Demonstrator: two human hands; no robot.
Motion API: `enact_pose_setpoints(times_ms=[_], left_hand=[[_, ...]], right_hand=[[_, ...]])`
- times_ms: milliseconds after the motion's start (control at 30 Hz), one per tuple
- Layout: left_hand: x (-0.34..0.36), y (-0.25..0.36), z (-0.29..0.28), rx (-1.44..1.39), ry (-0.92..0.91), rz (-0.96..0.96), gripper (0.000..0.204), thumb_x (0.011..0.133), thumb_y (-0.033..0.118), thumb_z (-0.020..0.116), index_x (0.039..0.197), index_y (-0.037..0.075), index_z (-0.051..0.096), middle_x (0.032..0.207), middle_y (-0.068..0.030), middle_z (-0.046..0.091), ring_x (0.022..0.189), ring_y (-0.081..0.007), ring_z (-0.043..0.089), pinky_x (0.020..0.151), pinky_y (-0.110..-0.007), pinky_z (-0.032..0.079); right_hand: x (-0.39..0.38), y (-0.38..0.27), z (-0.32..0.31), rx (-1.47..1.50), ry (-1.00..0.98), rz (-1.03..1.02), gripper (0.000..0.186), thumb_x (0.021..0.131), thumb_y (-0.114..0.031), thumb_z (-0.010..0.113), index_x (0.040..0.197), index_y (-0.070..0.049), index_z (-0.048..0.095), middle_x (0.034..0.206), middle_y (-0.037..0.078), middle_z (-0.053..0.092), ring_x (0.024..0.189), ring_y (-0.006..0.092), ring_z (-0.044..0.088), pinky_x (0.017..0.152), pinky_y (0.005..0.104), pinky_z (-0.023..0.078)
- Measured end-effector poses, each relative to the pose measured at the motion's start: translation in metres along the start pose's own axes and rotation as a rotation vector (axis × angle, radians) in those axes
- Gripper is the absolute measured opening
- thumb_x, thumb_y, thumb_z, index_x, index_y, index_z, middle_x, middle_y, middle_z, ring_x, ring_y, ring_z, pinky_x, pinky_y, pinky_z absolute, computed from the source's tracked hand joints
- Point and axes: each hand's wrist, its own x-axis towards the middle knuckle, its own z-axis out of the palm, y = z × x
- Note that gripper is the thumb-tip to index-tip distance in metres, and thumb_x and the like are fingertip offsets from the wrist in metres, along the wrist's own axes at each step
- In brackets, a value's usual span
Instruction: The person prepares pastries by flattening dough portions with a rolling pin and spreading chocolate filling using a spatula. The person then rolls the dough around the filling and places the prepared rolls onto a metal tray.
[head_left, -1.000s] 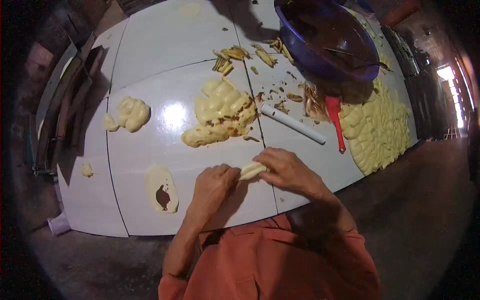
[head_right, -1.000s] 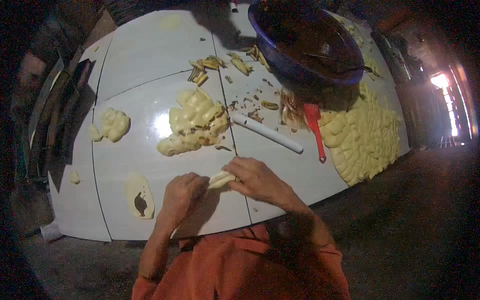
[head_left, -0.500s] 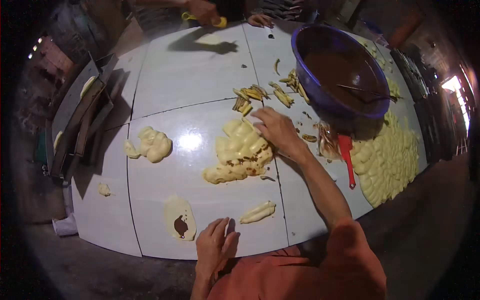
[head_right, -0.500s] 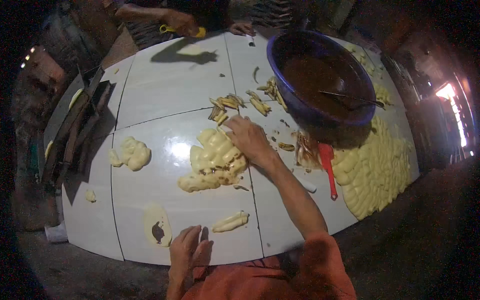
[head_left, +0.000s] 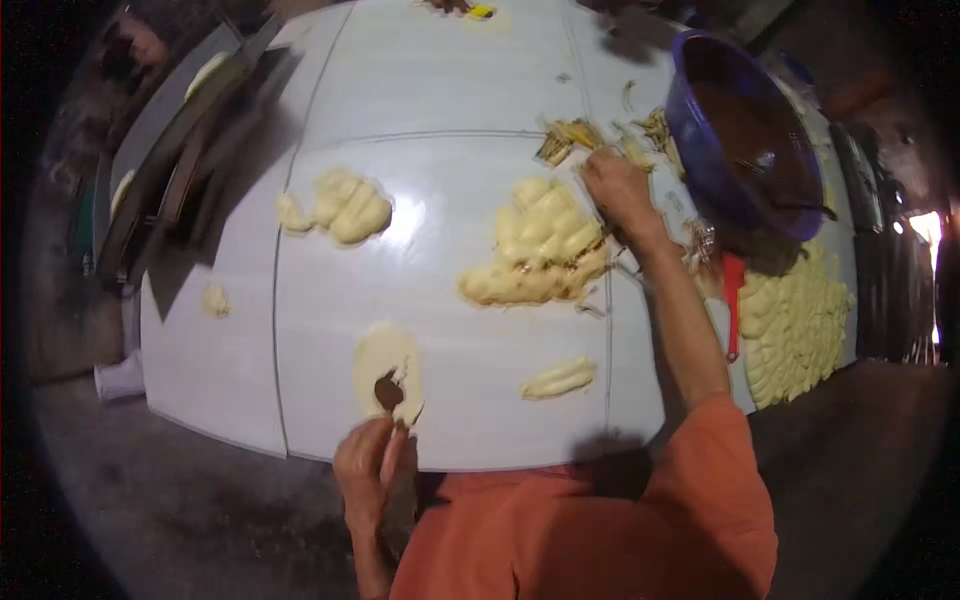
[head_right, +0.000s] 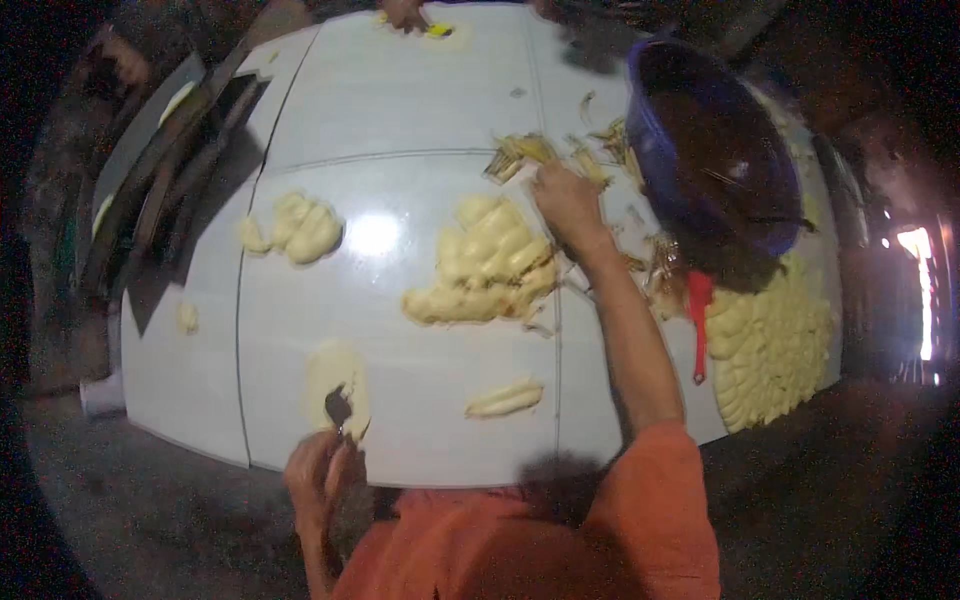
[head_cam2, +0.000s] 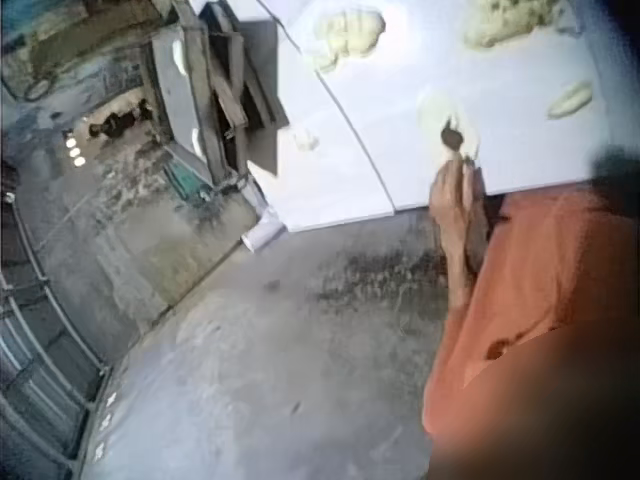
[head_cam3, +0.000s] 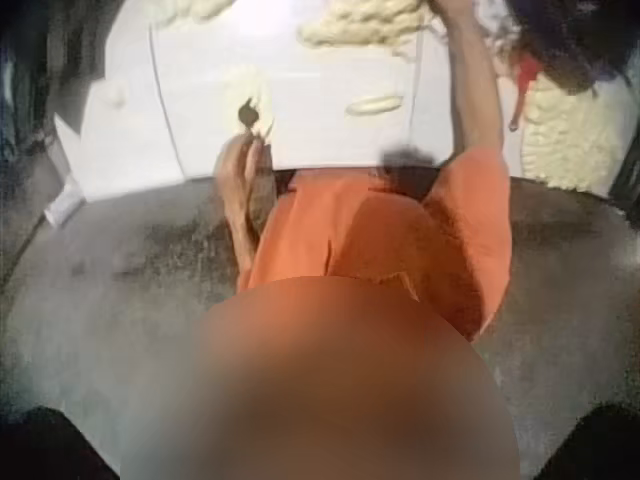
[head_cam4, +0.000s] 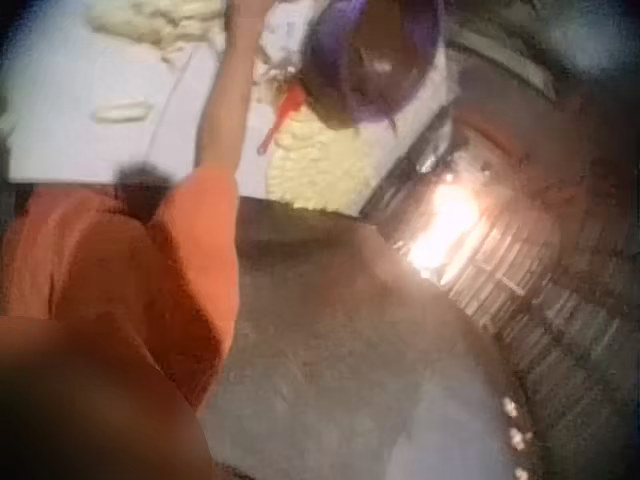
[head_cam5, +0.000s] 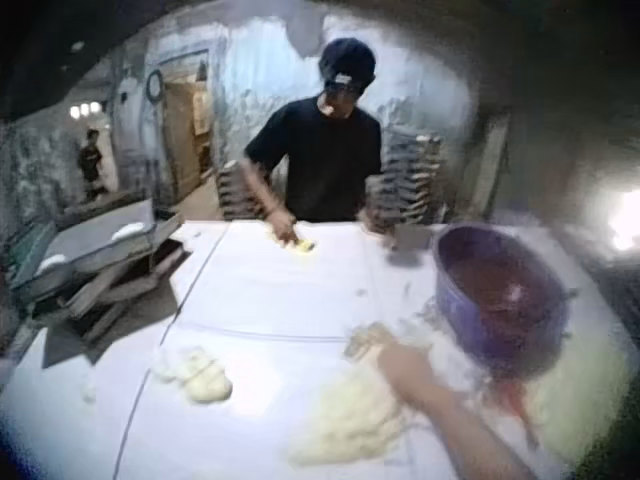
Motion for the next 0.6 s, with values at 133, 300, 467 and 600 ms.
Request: enact_pose_setpoints(times_ms=[133, 300, 467, 600], left_hand=[[-0.003, -0.04, -0.012, 0.028, 0.037, 0.016, 0.024, 0.086, 0.011, 0.081, 0.107, 0.004, 0.074, 0.105, -0.012, 0.075, 0.092, -0.0306, 0.072, 0.077, -0.04, 0.055], [0.002, -0.058, -0.026, 0.032, -0.066, 0.104, 0.024, 0.085, 0.018, 0.082, 0.107, 0.008, 0.076, 0.104, -0.0102, 0.075, 0.088, -0.0275, 0.072, 0.075, -0.039, 0.057], [0.011, -0.081, -0.018, -0.013, -0.096, 0.227, 0.023, 0.085, 0.02, 0.082, 0.104, 0.01, 0.076, 0.103, -0.0081, 0.074, 0.088, -0.0264, 0.072, 0.074, -0.039, 0.056], [0.033, -0.088, -0.019, -0.079, -0.07, 0.354, 0.017, 0.086, 0.02, 0.08, 0.1, 0.012, 0.074, 0.096, -0.0031, 0.072, 0.079, -0.0216, 0.069, 0.066, -0.036, 0.051]], right_hand=[[-0.023, -0.025, -0.025, 0.224, 0.056, 0.148, 0.039, 0.097, -0.032, 0.062, 0.11, 0.003, 0.072, 0.102, 0.018, 0.076, 0.085, 0.033, 0.074, 0.075, 0.0436, 0.056], [-0.091, -0.133, -0.082, 0.619, -0.174, 0.194, 0.029, 0.094, -0.023, 0.07, 0.108, 0.003, 0.072, 0.099, 0.015, 0.076, 0.079, 0.0205, 0.071, 0.072, 0.0342, 0.056], [-0.166, -0.247, -0.063, 0.655, -0.296, -0.24, 0.015, 0.091, -0.017, 0.073, 0.099, -0.004, 0.071, 0.091, 0.013, 0.072, 0.077, 0.0284, 0.071, 0.067, 0.0363, 0.056], [-0.191, -0.291, -0.032, 0.577, -0.279, -0.383, 0.013, 0.087, -0.013, 0.078, 0.095, -0.006, 0.071, 0.083, 0.009, 0.069, 0.068, 0.0264, 0.067, 0.059, 0.0378, 0.053]])
